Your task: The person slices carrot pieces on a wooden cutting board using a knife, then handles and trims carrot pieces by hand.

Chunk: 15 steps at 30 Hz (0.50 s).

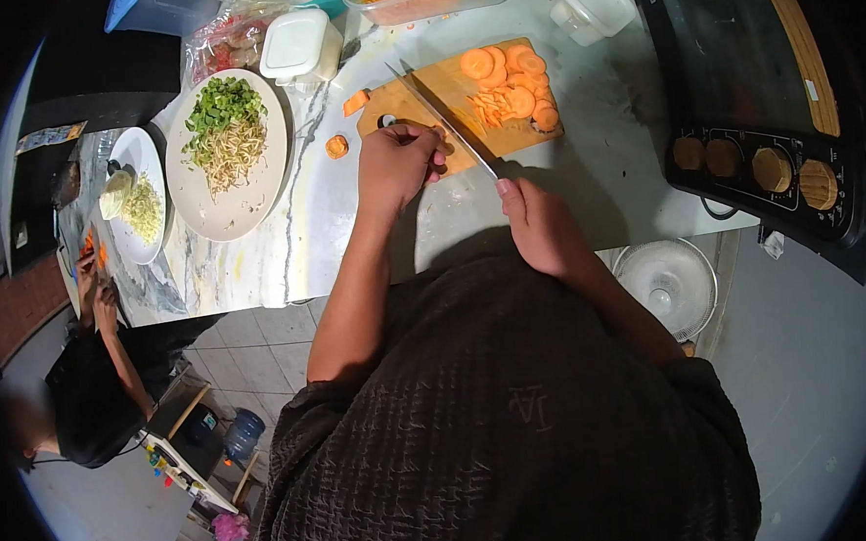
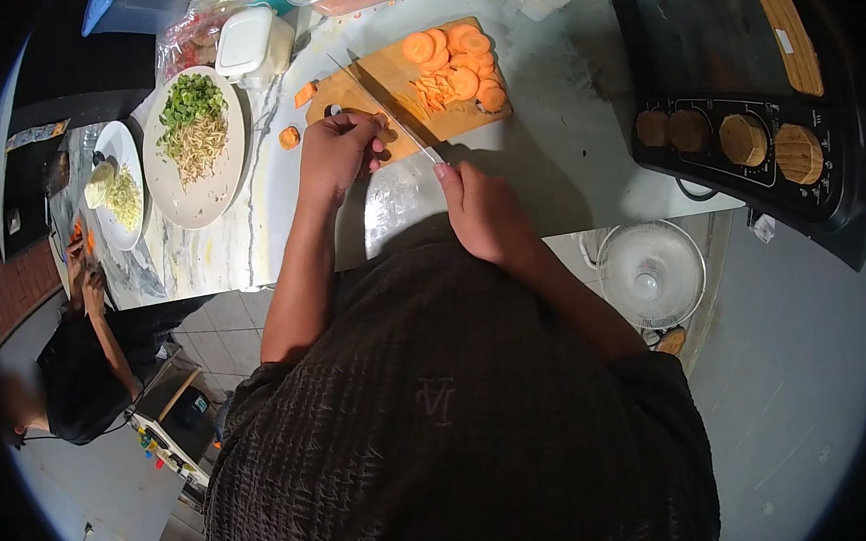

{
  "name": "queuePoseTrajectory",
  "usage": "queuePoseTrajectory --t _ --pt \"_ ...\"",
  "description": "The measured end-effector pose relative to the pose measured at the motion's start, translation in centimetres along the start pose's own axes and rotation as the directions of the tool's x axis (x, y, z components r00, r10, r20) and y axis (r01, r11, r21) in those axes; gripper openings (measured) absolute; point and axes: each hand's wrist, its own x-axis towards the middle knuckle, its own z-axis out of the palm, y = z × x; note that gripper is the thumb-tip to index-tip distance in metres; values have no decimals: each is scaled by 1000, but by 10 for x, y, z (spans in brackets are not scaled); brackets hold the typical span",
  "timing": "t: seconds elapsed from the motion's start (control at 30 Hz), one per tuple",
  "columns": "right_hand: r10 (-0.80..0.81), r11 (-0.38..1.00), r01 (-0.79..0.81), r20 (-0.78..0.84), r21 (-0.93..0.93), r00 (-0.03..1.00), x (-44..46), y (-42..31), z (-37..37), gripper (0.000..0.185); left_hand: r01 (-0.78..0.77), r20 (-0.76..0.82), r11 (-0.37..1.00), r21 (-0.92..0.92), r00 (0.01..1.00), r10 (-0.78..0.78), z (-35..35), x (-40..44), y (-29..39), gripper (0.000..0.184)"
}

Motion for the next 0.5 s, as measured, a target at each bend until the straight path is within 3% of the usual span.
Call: queuePoseTrajectory --t 0.5 --pt "45 992 -46 -13 -121 999 -3 -11 9 46 -36 0 999 4 999 36 -1 2 -3 19"
